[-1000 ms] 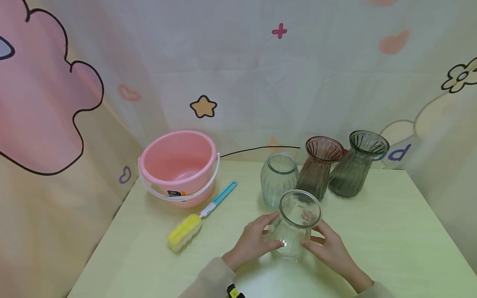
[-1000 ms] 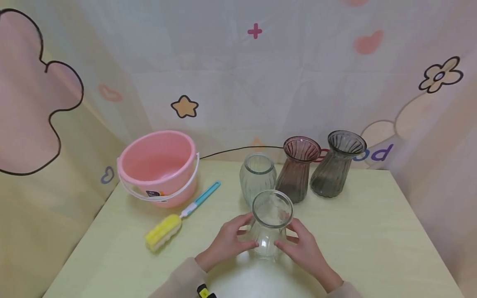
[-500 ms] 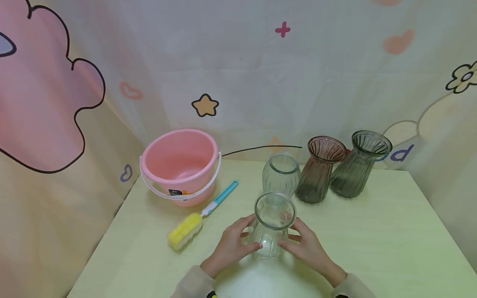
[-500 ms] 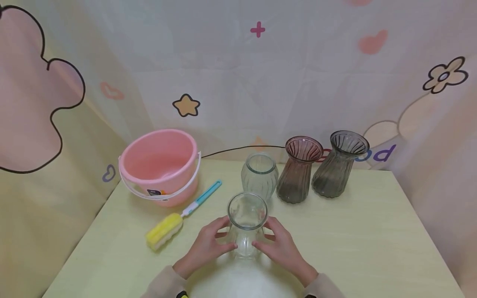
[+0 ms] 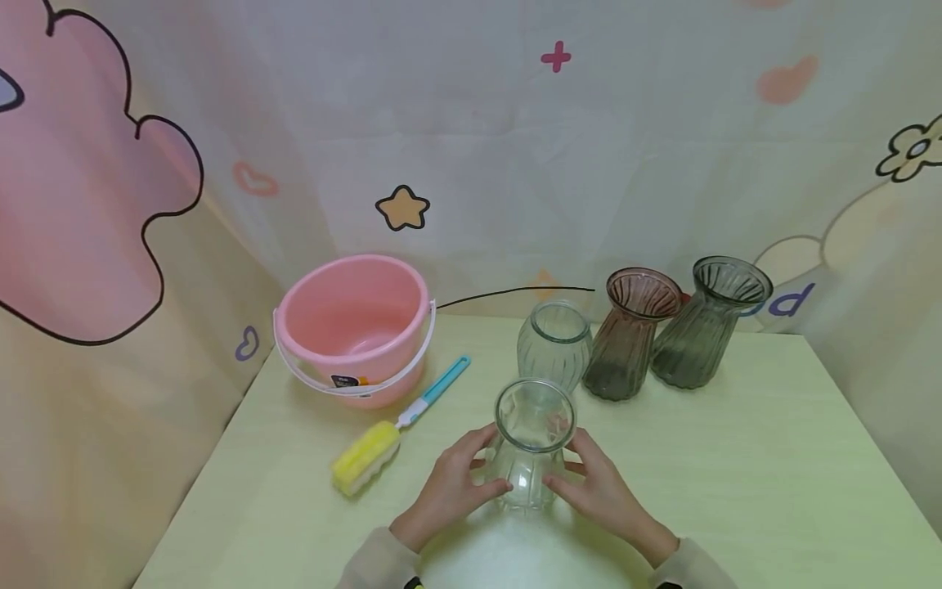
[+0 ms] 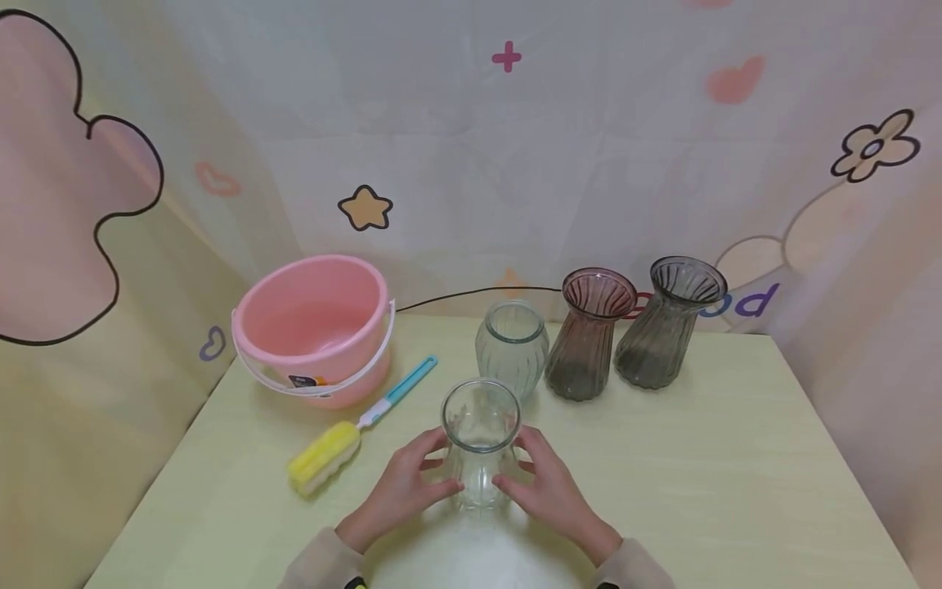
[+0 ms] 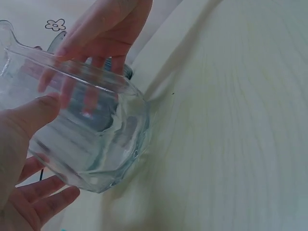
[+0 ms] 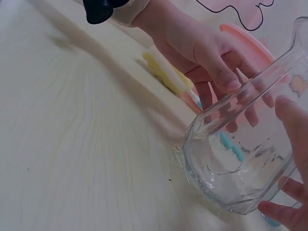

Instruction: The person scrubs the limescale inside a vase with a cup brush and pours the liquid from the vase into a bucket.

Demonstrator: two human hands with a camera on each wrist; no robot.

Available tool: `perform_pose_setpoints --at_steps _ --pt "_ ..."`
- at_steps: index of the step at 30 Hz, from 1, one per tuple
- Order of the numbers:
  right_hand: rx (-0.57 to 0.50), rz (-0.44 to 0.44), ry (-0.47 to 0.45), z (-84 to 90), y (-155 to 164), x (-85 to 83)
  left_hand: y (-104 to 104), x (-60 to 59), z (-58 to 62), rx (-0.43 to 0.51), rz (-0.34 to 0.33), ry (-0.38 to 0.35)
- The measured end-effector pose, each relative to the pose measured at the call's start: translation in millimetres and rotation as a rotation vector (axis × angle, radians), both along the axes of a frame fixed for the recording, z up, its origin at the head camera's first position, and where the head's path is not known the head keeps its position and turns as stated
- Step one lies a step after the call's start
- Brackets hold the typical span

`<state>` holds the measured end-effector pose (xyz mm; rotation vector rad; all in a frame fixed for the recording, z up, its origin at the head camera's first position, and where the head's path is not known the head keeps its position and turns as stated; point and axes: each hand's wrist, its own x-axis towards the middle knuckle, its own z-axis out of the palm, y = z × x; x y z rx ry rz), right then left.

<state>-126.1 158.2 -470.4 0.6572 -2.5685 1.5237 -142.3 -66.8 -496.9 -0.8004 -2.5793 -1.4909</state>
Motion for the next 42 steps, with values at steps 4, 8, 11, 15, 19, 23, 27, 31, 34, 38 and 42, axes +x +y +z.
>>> perform_pose_setpoints --at_steps 4,8,11,15,19,23,27,31,34,38,42 --pt "0.02 0.007 0.002 5.9 -1.8 2.9 -8.1 -3.7 4.0 -0.131 -0.012 0.036" --pt "0.037 0.002 0.027 -11.4 1.3 -2.4 -19.4 -17.2 11.0 -0.24 0.004 0.088" --pt "0.033 0.005 0.021 -27.3 4.8 -7.8 -24.8 -35.4 18.7 -0.297 0.052 0.089" --pt "-0.005 0.031 0.004 -36.3 6.5 -11.1 -26.6 -67.3 26.0 -0.419 0.145 0.077" --pt "-0.024 0.045 -0.009 -38.0 4.3 -11.7 -25.3 -99.3 28.0 -0.525 0.224 0.068" --pt "-0.007 0.031 -0.018 -38.1 2.3 -12.1 -22.1 -123.7 24.6 -0.641 0.287 0.043" --pt "0.006 0.014 -0.041 -38.8 2.8 -12.7 -17.1 -140.8 18.1 -0.745 0.33 -0.06" --pt "-0.013 0.019 -0.074 -40.5 4.6 -12.9 -10.3 -152.1 9.6 -0.79 0.368 -0.141" --pt "-0.025 0.025 -0.082 -41.9 5.9 -12.0 -4.7 -157.2 5.2 -0.8 0.399 -0.14" --pt "-0.034 0.019 -0.075 -42.4 7.1 -11.1 1.8 -161.3 5.3 -0.81 0.439 -0.13" --pt "-0.035 0.01 -0.091 -41.6 6.8 -11.1 3.8 -165.6 4.4 -0.819 0.458 -0.148"
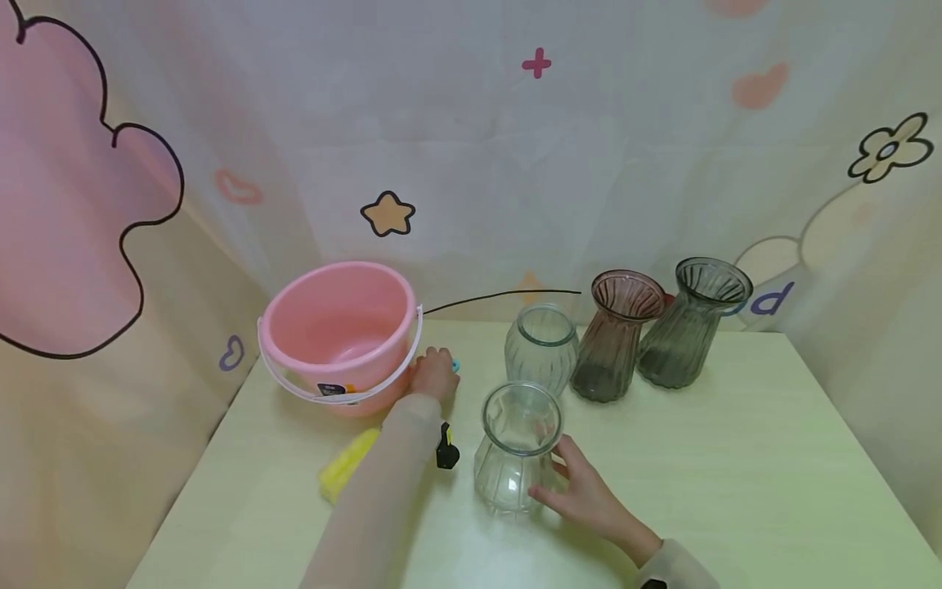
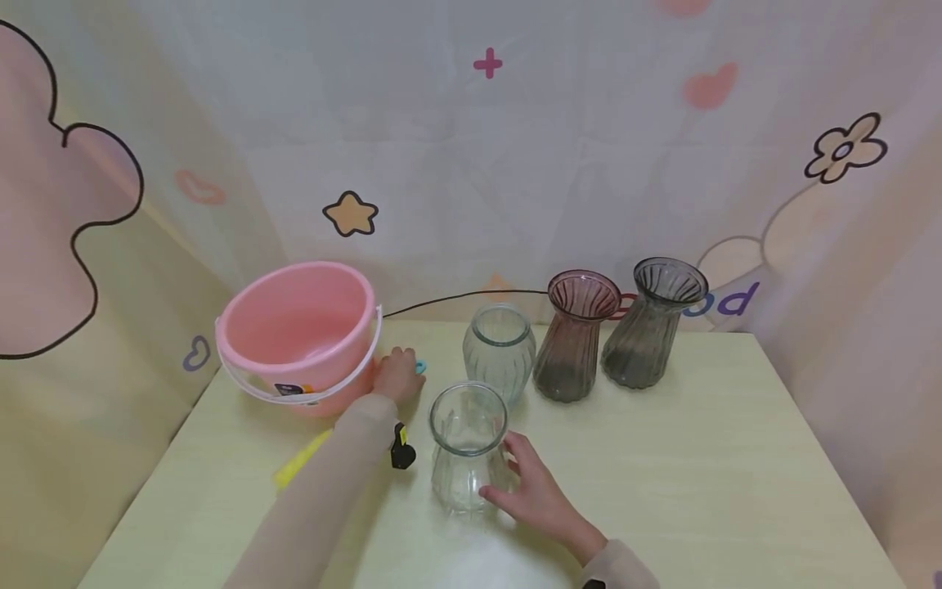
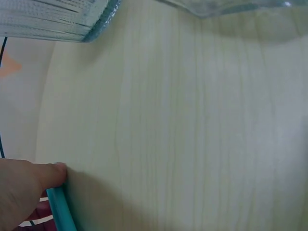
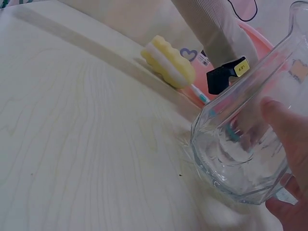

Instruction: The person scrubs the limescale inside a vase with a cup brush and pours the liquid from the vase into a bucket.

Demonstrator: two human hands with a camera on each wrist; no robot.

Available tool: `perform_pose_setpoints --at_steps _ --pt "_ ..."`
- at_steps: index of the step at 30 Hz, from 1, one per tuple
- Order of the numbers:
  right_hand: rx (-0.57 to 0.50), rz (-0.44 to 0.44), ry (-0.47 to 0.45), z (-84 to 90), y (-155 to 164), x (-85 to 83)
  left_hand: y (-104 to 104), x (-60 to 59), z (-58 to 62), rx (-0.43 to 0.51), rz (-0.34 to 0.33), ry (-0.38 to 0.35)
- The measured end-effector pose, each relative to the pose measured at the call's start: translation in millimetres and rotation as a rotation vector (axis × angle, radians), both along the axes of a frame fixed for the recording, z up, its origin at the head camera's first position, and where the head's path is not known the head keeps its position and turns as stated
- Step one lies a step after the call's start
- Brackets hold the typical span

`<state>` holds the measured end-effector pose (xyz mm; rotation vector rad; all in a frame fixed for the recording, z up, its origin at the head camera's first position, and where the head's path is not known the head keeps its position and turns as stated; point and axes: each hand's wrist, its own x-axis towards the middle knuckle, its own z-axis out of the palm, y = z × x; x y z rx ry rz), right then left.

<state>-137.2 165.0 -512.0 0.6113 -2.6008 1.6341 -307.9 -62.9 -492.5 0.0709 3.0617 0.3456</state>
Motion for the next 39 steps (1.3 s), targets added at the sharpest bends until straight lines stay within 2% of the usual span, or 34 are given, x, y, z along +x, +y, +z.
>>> perform_pose_setpoints --at_steps 5,8,11,14,18,24,28,34,39 --pt "0.003 -0.002 -0.012 -0.3 -1.0 0.3 -0.9 -1.9 -4.2 0.028 0.004 0.014" --pt "0.004 -0.002 -0.01 -0.7 -0.4 0.4 2.3 0.8 -0.4 0.051 -0.018 0.006" --pt "0.005 -0.004 -0.016 -1.4 -0.1 0.6 6.8 7.4 8.1 0.048 -0.054 -0.013" --pt "0.008 -0.003 -0.02 -2.0 -0.1 0.7 10.0 14.6 16.2 -0.004 -0.1 -0.032" --pt "-0.003 0.004 -0.021 -0.9 -0.5 0.4 12.4 22.2 29.5 -0.067 -0.17 -0.102" --pt "0.0 0.004 -0.022 1.7 -1.1 -0.6 11.7 30.3 47.9 -0.039 -0.224 -0.217" --pt "0.002 0.004 -0.031 1.9 -1.0 -1.8 7.6 36.4 56.1 0.038 -0.245 -0.267" --pt "-0.005 0.011 -0.025 0.8 -1.5 -2.0 -3.7 48.7 69.5 0.292 -0.27 -0.298" --pt "-0.006 0.012 -0.012 -0.3 -0.8 0.1 -14.2 61.8 101.8 0.503 -0.27 -0.303"
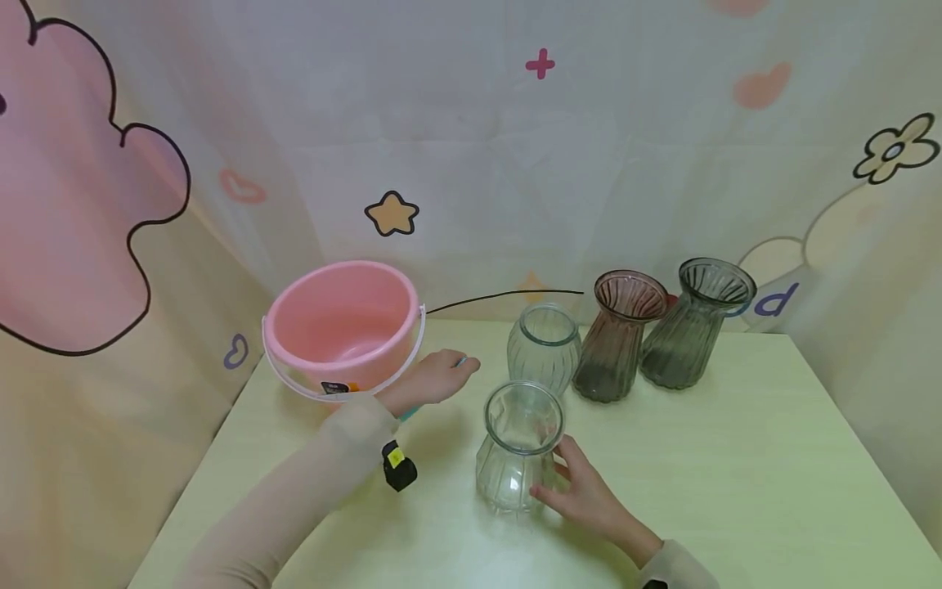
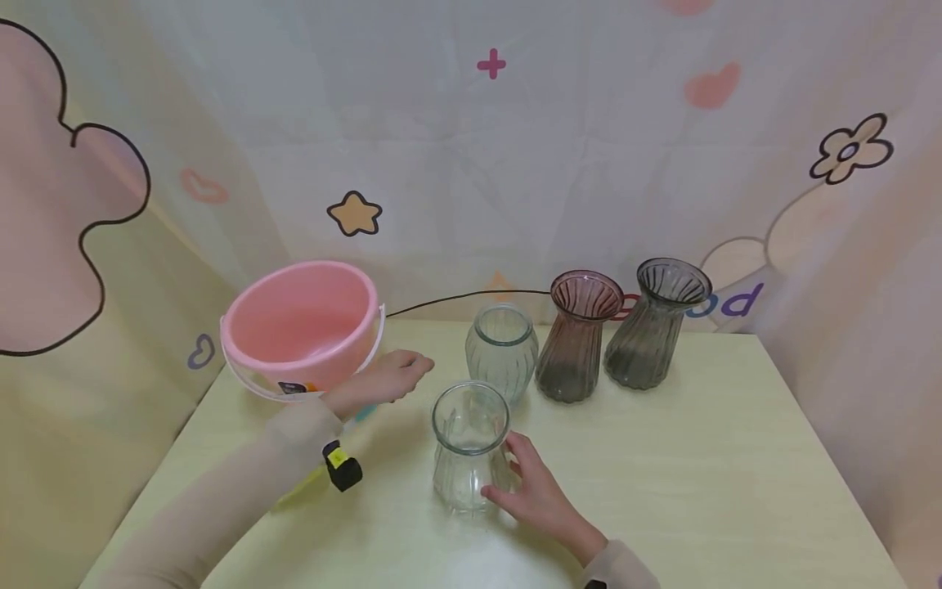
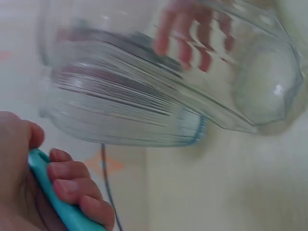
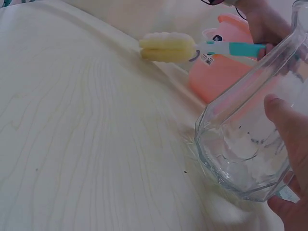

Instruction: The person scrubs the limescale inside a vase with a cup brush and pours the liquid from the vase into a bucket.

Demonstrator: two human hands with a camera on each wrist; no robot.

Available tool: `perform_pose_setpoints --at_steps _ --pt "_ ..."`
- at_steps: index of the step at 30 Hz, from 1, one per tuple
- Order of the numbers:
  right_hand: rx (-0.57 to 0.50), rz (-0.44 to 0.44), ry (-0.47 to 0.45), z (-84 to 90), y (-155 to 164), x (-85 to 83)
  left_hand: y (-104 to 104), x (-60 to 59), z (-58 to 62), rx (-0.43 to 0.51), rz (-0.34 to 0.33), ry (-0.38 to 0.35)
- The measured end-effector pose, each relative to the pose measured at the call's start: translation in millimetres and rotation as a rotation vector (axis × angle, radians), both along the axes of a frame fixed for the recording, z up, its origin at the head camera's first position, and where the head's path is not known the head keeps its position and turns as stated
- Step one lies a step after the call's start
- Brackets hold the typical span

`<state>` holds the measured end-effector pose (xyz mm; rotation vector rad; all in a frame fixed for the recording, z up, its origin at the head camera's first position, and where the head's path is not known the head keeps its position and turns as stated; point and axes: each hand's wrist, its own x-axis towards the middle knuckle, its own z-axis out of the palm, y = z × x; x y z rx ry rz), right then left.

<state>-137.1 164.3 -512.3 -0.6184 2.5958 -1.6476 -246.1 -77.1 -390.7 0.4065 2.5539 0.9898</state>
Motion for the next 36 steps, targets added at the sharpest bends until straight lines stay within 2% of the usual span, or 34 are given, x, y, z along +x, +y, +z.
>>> perform_pose_setpoints --at_steps 5,9,14,16,20,24,27,30,33,36 --pt "0.002 -0.005 0.002 -0.3 0.4 0.7 -7.7 12.8 42.8 0.31 0.032 -0.06" --pt "0.01 -0.01 0.003 -0.5 0.2 0.9 -7.8 19.3 78.1 0.532 -0.003 -0.038" --pt "0.015 -0.01 0.0 -0.6 -0.9 0.9 -0.8 25.9 123.1 0.806 -0.02 -0.097" --pt "0.018 -0.008 0.006 -0.6 -1.1 0.7 0.2 30.9 139.7 0.895 -0.073 -0.09" --pt "0.032 -0.008 0.031 -1.3 -0.8 -0.5 1.5 42.7 170.9 1.039 -0.232 0.031" --pt "0.035 -0.002 0.052 -1.6 -0.1 -2.0 6.2 52.1 199.9 1.145 -0.351 0.13" --pt "0.034 0.002 0.056 -1.3 -0.1 -3.1 11.8 57.2 218.1 1.209 -0.438 0.152" --pt "0.041 0.001 0.052 0.3 -0.4 -4.6 19.3 62.6 231.3 1.259 -0.521 0.15" --pt "0.046 -0.003 0.05 1.1 -0.4 -6.3 28.6 66.4 236.4 1.298 -0.587 0.117" --pt "0.048 -0.008 0.041 1.8 -0.8 -7.3 37.6 66.0 231.3 1.315 -0.607 0.072"
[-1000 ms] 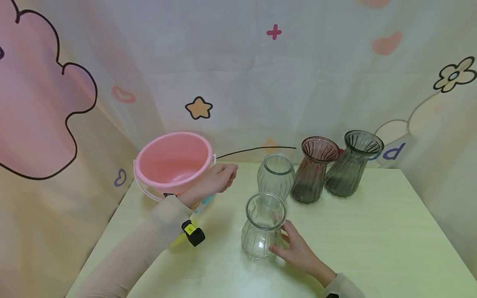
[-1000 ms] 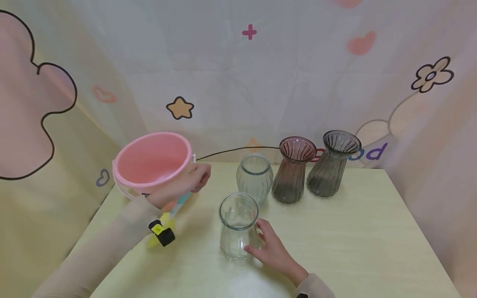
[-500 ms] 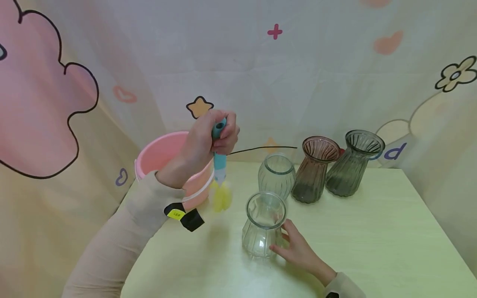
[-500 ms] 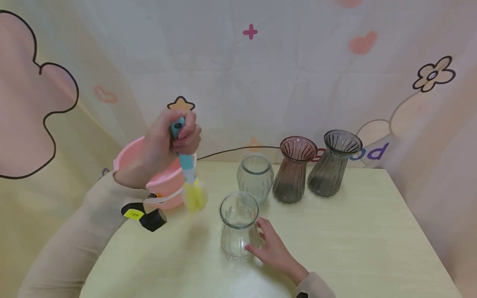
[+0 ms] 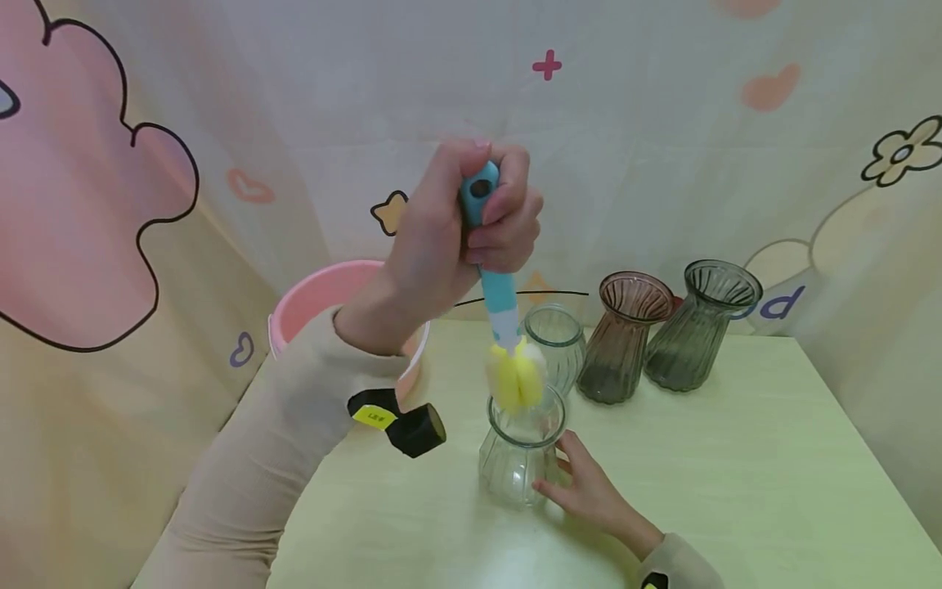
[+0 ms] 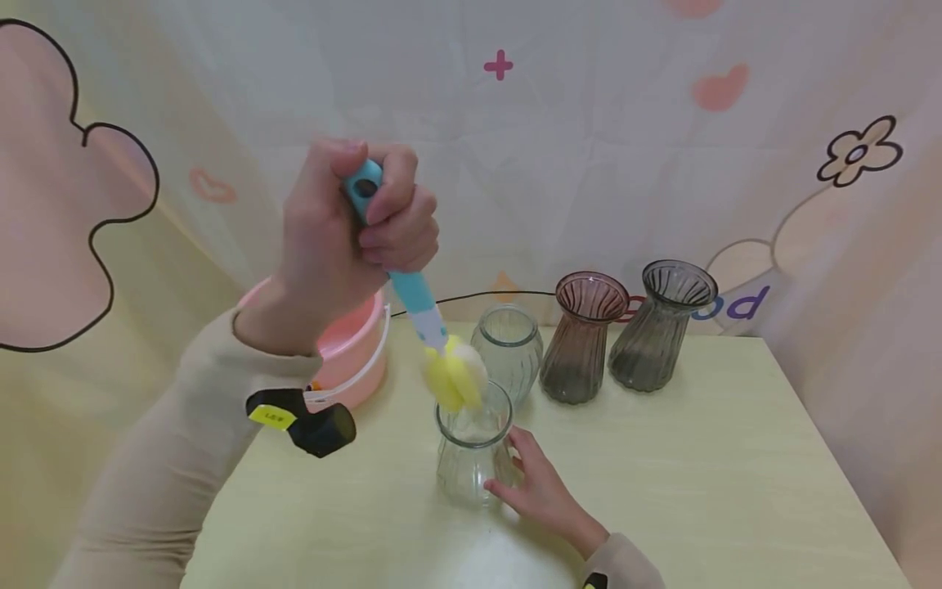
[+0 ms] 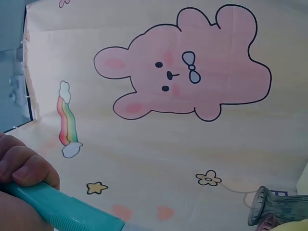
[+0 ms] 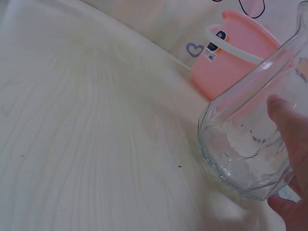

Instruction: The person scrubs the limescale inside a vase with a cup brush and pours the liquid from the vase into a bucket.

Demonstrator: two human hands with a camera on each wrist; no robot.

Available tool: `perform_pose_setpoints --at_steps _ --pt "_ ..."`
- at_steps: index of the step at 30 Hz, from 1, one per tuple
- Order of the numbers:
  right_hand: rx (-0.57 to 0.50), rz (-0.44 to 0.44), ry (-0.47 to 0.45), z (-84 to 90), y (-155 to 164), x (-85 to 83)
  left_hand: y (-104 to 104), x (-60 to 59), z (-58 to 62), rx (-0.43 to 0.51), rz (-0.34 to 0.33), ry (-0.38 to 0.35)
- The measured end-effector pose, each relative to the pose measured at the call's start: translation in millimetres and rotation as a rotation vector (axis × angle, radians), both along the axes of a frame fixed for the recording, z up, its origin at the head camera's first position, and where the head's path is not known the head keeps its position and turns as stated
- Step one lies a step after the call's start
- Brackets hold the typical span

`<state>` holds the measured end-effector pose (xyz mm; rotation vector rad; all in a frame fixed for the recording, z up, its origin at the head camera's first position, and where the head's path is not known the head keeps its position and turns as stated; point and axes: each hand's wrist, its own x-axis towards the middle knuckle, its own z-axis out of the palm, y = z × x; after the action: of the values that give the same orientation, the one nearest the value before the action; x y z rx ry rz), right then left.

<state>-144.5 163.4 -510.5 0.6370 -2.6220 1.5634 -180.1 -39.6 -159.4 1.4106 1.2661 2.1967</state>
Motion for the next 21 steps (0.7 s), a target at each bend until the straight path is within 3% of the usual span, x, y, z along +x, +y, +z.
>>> perform_pose_setpoints --at_steps 3,11,16,21 --pt "0.006 -0.004 0.008 -0.6 0.2 -0.4 8.2 -4.6 -14.7 -0.011 -0.006 -0.034" --pt "-0.003 0.01 0.045 -3.7 1.7 1.4 21.3 -12.8 -67.1 -0.07 0.068 -0.198" --pt "0.0 0.006 0.05 -2.3 0.4 3.9 28.3 -12.1 -87.5 -0.062 0.084 -0.224" --pt "-0.001 -0.005 0.079 13.7 -5.4 8.0 32.0 -8.9 -109.0 -0.048 0.137 -0.248"
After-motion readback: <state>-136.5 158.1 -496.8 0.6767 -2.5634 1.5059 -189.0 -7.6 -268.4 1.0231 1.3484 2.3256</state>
